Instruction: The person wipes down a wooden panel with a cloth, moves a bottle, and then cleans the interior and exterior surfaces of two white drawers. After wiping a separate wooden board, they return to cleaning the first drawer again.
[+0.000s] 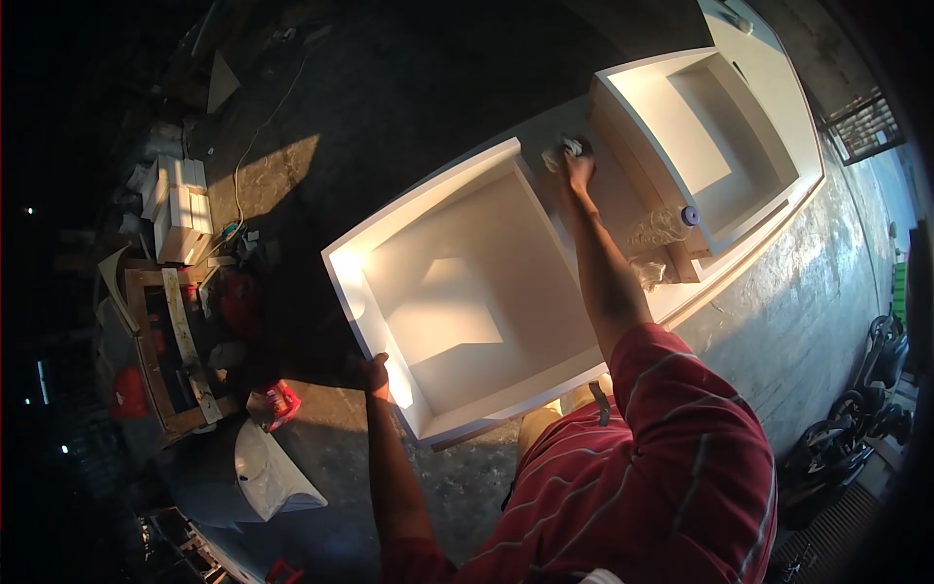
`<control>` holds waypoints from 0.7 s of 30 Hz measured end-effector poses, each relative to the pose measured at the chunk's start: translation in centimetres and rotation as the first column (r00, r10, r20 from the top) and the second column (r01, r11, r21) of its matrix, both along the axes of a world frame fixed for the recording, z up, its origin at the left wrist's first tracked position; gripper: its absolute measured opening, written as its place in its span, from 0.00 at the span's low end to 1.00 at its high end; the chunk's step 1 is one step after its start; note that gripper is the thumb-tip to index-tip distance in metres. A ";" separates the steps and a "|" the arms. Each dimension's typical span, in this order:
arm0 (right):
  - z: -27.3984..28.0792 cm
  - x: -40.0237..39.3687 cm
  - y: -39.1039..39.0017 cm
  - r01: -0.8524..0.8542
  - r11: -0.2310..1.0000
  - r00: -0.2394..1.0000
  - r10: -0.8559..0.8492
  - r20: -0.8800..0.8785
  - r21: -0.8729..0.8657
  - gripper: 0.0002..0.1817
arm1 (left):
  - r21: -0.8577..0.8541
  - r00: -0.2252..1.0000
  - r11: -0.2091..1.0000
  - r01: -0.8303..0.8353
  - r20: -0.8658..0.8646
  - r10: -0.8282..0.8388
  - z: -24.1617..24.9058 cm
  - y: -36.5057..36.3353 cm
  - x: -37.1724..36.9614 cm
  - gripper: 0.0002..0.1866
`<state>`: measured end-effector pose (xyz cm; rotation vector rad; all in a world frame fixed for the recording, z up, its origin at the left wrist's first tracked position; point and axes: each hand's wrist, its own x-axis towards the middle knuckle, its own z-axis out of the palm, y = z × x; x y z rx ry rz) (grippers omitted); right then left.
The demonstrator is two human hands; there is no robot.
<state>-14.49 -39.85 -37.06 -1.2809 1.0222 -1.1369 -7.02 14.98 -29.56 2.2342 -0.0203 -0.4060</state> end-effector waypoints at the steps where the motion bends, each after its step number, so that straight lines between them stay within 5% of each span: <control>1: 1.4 -1.6 0.1 0.000 0.996 0.997 -0.007 -0.074 -0.086 0.20 | -0.077 0.998 0.997 -0.020 -0.061 0.015 0.9 -0.6 -0.3 0.20; 3: 4.8 -3.3 1.8 -0.008 0.985 0.989 -0.017 -0.148 -0.170 0.21 | -0.152 0.992 0.987 -0.047 -0.122 0.028 0.9 -0.7 -0.2 0.20; 5: 7.0 -3.5 3.7 -0.075 0.804 0.967 -0.087 -0.241 -0.590 0.22 | -0.093 0.993 0.992 -0.082 -0.088 0.074 -0.6 0.1 0.1 0.20; 8: 10.1 -2.5 5.0 -0.055 0.943 0.988 0.005 -0.153 -0.328 0.21 | -0.037 0.995 0.998 -0.054 -0.088 0.051 1.0 -0.7 -0.4 0.21; 12: 15.7 1.5 7.5 -0.002 0.929 0.997 0.029 0.066 -0.370 0.20 | -0.036 0.998 0.999 -0.038 -0.043 0.037 -2.5 1.2 0.7 0.20; 14: 16.9 4.2 10.5 -0.139 0.768 0.981 0.022 -0.191 -0.626 0.21 | -0.163 0.992 0.982 -0.099 0.058 0.110 -4.8 2.1 1.0 0.18; 15: 17.0 5.6 12.4 -0.334 0.710 0.921 0.106 -0.374 -0.620 0.19 | -0.163 0.993 0.982 -0.098 0.055 0.108 -4.5 1.9 0.9 0.18; 16: 16.6 6.3 13.6 -0.519 0.631 0.819 0.174 -0.546 -0.577 0.17 | -0.178 0.993 0.978 -0.106 0.040 0.115 -4.0 1.5 0.8 0.17; 18: 14.2 6.4 13.6 -0.817 0.361 0.497 0.044 -0.867 -0.450 0.18 | -0.190 0.991 0.974 -0.124 0.019 0.129 -3.6 1.6 0.7 0.16; 19: 11.9 6.3 13.0 -0.733 0.312 0.601 -0.119 -0.790 -0.605 0.21 | -0.007 0.996 0.999 -0.033 -0.082 0.032 -3.6 2.2 1.3 0.16; 20: 13.2 5.5 12.4 -0.819 0.343 0.488 -0.009 -0.873 -0.461 0.20 | 0.164 0.980 0.984 0.073 -0.197 -0.039 -3.6 2.6 1.7 0.16; 21: 12.3 5.0 11.2 -0.765 0.403 0.533 -0.043 -0.845 -0.503 0.19 | 0.108 0.994 0.993 0.039 -0.107 -0.027 -3.5 2.4 1.5 0.18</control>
